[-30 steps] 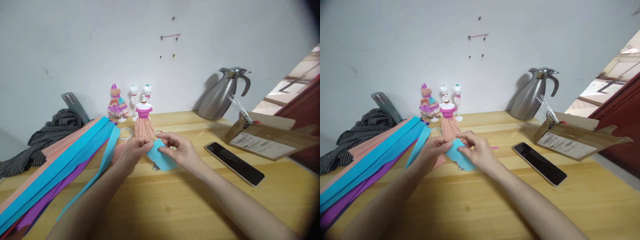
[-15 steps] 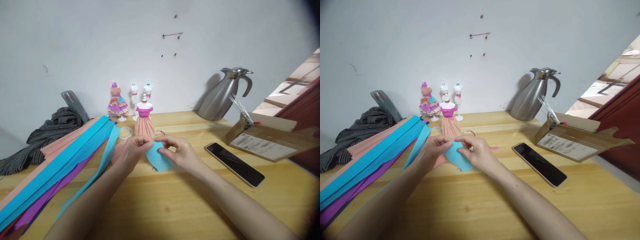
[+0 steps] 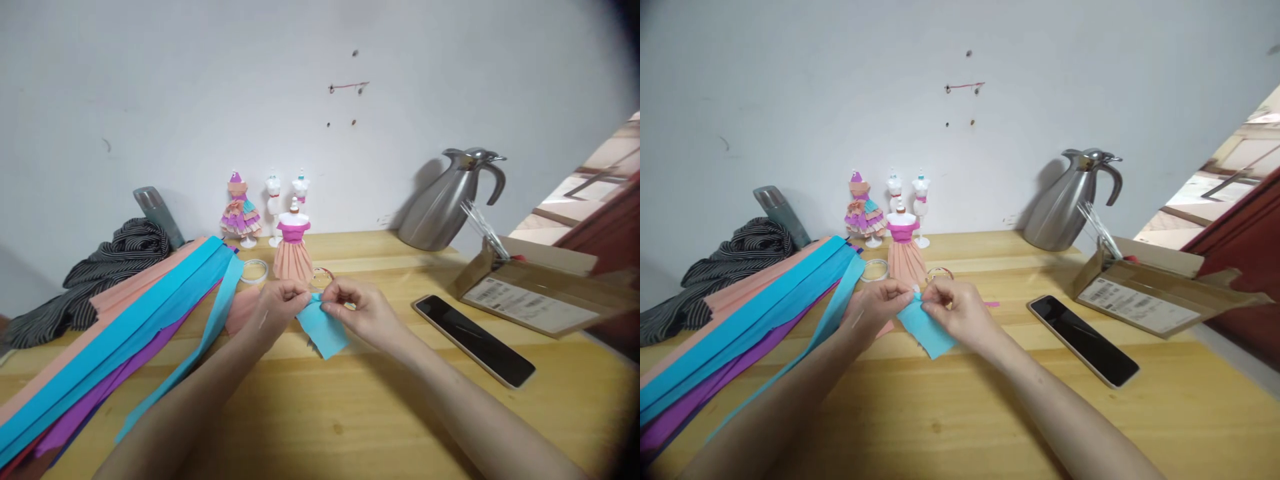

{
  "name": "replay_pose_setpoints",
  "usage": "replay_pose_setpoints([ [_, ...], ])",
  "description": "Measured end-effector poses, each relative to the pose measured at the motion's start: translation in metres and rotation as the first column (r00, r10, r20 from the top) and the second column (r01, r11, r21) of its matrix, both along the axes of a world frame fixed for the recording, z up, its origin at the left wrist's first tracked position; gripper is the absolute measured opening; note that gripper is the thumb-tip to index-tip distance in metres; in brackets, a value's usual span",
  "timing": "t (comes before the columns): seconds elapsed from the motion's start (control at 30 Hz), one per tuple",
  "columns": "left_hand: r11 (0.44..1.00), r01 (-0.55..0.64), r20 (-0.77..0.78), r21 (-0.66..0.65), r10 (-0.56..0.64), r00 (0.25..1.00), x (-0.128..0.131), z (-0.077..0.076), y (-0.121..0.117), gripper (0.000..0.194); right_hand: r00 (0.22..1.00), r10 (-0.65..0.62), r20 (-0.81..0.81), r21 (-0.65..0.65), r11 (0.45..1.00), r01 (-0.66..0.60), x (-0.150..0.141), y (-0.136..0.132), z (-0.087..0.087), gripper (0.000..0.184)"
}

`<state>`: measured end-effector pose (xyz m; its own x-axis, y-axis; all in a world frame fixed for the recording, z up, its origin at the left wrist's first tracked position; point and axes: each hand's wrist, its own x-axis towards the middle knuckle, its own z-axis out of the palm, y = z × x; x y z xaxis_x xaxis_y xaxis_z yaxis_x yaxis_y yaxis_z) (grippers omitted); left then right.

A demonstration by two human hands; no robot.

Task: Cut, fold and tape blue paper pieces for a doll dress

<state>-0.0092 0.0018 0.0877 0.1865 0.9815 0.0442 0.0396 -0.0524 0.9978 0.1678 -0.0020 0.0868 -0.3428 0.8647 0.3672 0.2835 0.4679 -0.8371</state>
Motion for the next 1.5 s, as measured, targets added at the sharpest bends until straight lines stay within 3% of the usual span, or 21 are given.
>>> replay_pose_setpoints([
  [0.2,0.987,0.065,0.032,-0.146,-0.061,0.998,0.008,-0.009,-0.003,0.02,0.995,0.099,0.008,-0.279,0.956,-0.093,0.01,0.005,0.004,0.011],
  [0.37,0.984,0.073,0.061,-0.163,-0.064,0.996,0.012,-0.018,0.0,0.024,0.994,0.105,-0.022,-0.354,0.929,-0.106,0.013,0.008,0.004,0.014],
  [0.57,0.985,0.043,0.105,-0.167,-0.026,0.994,0.007,-0.006,-0.003,0.024,0.998,0.046,-0.054,-0.299,0.952,-0.06,0.013,0.009,0.006,0.014],
  [0.8,0.999,-0.031,0.088,0.019,0.029,0.996,0.006,0.0,-0.005,0.018,0.991,0.12,-0.062,-0.284,0.95,-0.133,0.016,0.003,0.013,0.011],
  [0.93,0.996,-0.061,0.112,0.062,0.054,0.992,0.009,-0.002,-0.008,0.014,0.991,0.122,-0.058,-0.203,0.97,-0.131,0.012,-0.001,0.012,0.006],
  [1.2,0.998,-0.063,0.15,0.023,0.059,0.987,0.007,0.011,-0.013,0.016,0.984,-0.036,-0.172,-0.158,0.987,0.008,0.005,-0.002,0.012,0.012],
  [1.5,1.0,-0.029,0.169,0.003,0.028,0.985,0.002,0.008,-0.013,0.022,0.995,0.057,-0.084,-0.061,0.996,-0.063,0.003,-0.006,0.013,0.012],
])
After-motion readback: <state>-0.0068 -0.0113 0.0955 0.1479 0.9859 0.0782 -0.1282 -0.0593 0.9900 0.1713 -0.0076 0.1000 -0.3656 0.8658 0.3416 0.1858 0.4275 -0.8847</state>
